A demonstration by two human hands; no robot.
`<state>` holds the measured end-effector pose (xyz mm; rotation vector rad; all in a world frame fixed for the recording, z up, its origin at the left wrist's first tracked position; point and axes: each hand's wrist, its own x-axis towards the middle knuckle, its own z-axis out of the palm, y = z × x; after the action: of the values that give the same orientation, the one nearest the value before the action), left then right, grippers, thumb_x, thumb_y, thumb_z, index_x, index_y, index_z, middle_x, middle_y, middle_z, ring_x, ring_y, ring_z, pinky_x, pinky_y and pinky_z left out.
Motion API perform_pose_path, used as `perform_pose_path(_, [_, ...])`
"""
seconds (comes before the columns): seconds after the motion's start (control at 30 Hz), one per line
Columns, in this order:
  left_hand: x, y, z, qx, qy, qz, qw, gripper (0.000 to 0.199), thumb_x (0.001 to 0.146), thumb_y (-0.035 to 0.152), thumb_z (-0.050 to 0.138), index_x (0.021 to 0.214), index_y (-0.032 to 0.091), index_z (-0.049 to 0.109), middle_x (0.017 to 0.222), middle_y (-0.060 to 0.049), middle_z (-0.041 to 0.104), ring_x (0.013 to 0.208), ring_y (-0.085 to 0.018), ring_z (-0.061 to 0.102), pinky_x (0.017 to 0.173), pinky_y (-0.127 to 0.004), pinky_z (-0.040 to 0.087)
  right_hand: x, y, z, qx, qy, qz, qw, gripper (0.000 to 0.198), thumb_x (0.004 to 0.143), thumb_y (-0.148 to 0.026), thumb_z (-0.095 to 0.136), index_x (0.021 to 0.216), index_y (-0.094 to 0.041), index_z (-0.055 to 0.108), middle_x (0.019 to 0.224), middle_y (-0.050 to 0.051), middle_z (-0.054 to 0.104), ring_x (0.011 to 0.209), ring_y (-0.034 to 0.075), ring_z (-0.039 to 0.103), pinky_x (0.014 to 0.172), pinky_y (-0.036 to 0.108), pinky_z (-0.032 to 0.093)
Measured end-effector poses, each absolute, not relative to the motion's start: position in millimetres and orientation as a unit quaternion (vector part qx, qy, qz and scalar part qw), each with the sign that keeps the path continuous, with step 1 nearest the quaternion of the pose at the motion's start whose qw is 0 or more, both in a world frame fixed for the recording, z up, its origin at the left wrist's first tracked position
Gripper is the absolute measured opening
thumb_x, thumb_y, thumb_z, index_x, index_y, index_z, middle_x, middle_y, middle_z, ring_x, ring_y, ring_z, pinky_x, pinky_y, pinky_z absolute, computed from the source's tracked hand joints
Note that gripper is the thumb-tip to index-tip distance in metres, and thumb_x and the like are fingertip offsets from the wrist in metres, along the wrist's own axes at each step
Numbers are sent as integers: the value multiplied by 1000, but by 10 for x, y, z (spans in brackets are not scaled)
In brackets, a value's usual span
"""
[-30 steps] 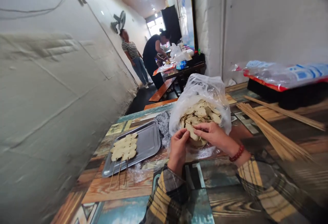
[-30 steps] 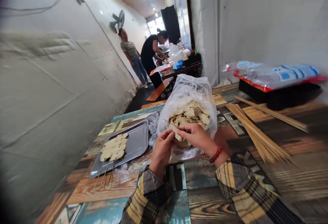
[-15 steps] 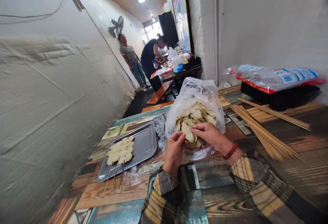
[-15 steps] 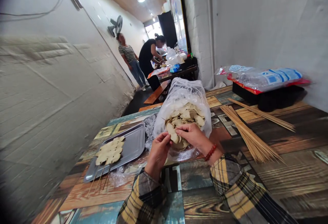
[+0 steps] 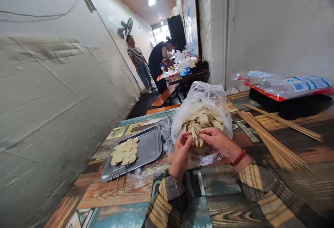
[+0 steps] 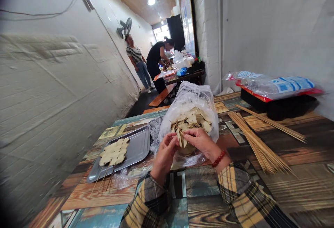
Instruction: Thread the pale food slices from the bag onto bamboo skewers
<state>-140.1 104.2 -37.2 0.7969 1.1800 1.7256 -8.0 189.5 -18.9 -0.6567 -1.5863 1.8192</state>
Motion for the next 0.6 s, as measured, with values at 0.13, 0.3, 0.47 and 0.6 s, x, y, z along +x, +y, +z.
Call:
perform_pose_path(0.13, [-1356,1043,-386,374,470,674,430,41,66,31,80,101,17,64,93,-3,67,80,-12,59,70,-21,45,-113,1893,-247,-256,-618,666,330,24,71,-40,69,76,-17,74,57,-2,61,51,10,48,47,21,36])
perform_pose_path(0.3, [-1392,1067,-395,301,480,675,472,32,68,38,76,86,13,67,74,-2,66,56,-8,54,58,-20,41,-103,1942,-307,-289,-667,565,391,27,79,-40,59,81,-17,73,70,3,71,58,15,59,51,24,47])
perform_pose_path(0.47, [-1435,1061,-337,261,463,689,492,33,67,33,75,93,14,67,79,-5,70,58,-10,58,58,-22,43,-13,2043,-297,-330,-689,399,507,29,84,-41,55,92,-18,72,89,7,71,83,22,64,75,34,52])
perform_pose_path(0.6, [-1411,1056,-302,275,453,685,499,30,67,26,70,96,16,69,85,-5,71,64,-12,61,61,-22,44,54,2093,-329,-342,-766,266,475,26,83,-34,56,101,-25,73,99,7,67,91,23,62,83,36,49])
